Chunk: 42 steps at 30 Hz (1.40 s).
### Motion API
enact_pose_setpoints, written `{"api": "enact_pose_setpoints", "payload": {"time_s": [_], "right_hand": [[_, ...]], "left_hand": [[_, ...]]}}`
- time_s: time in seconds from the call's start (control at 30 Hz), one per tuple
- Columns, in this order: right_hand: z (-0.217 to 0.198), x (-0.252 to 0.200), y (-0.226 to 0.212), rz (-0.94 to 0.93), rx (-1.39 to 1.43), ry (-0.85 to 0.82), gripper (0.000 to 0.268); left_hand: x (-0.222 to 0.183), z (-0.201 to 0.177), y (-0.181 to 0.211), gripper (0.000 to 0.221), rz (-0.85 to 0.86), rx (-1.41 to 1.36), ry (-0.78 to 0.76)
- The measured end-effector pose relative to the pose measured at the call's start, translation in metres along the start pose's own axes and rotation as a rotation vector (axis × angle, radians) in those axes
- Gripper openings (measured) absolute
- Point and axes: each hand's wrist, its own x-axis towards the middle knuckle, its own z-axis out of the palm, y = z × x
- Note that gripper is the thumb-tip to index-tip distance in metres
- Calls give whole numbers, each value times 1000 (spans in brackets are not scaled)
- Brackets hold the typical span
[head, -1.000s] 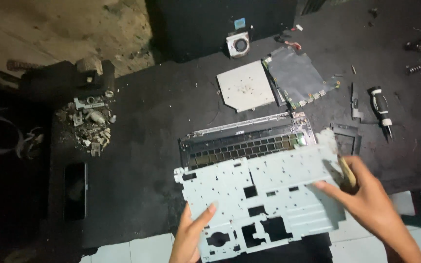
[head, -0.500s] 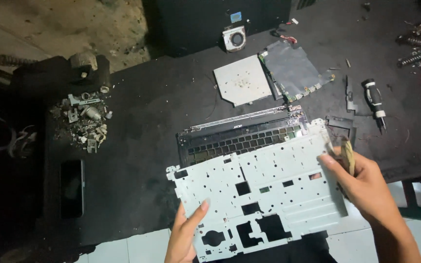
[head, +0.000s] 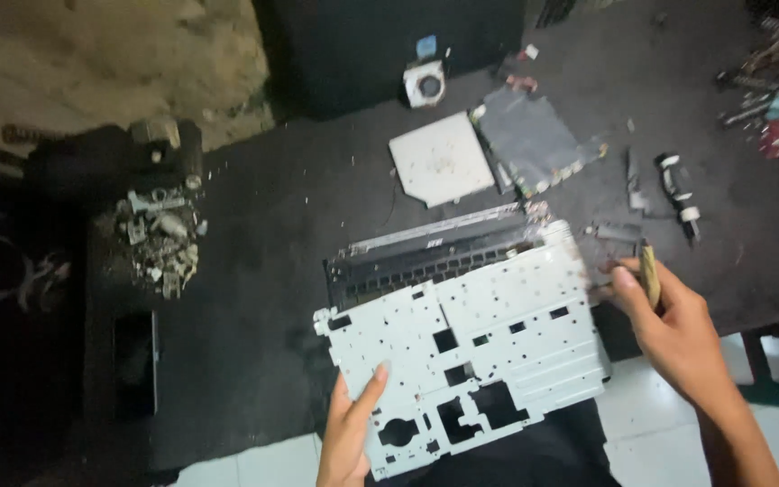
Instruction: Disassembling a laptop by prying off the internal frame and cleaning the internal components with a brush.
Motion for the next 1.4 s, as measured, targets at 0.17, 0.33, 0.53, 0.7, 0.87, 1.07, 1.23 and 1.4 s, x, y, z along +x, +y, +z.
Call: {"api": "enact_pose_setpoints", "payload": {"time_s": [0.17,0.33,0.53,0.7,0.87,1.07,1.23,1.4], "right_hand": [[-3,-11,-31,-173,-92,89,25],[5,-2,-26,-307,-190,169,20],[74,4,-11,-489,-306,228,18],[91,-25,-37,-669,-397,272,21],[65,33,-44,-842,-494,282,28],[126,-39,-77,-1064,-87,-449,19],[139,-18,-88,-994,-423,-55,19],[169,-42,-99,-1229,-296,-679,35]], "left_hand": [[-1,4,3,86,-14,4,6],[6,1,-2,89,-56,30,22],[9,2,-7,94,-100,37,69],[14,-1,-8,98,-120,22,110],[21,-4,-14,102,-169,-3,166],[18,-15,-17,99,-140,-4,128],[32,-28,-33,110,-55,-134,-10],[39,-32,-36,116,-16,-224,-140]]}}
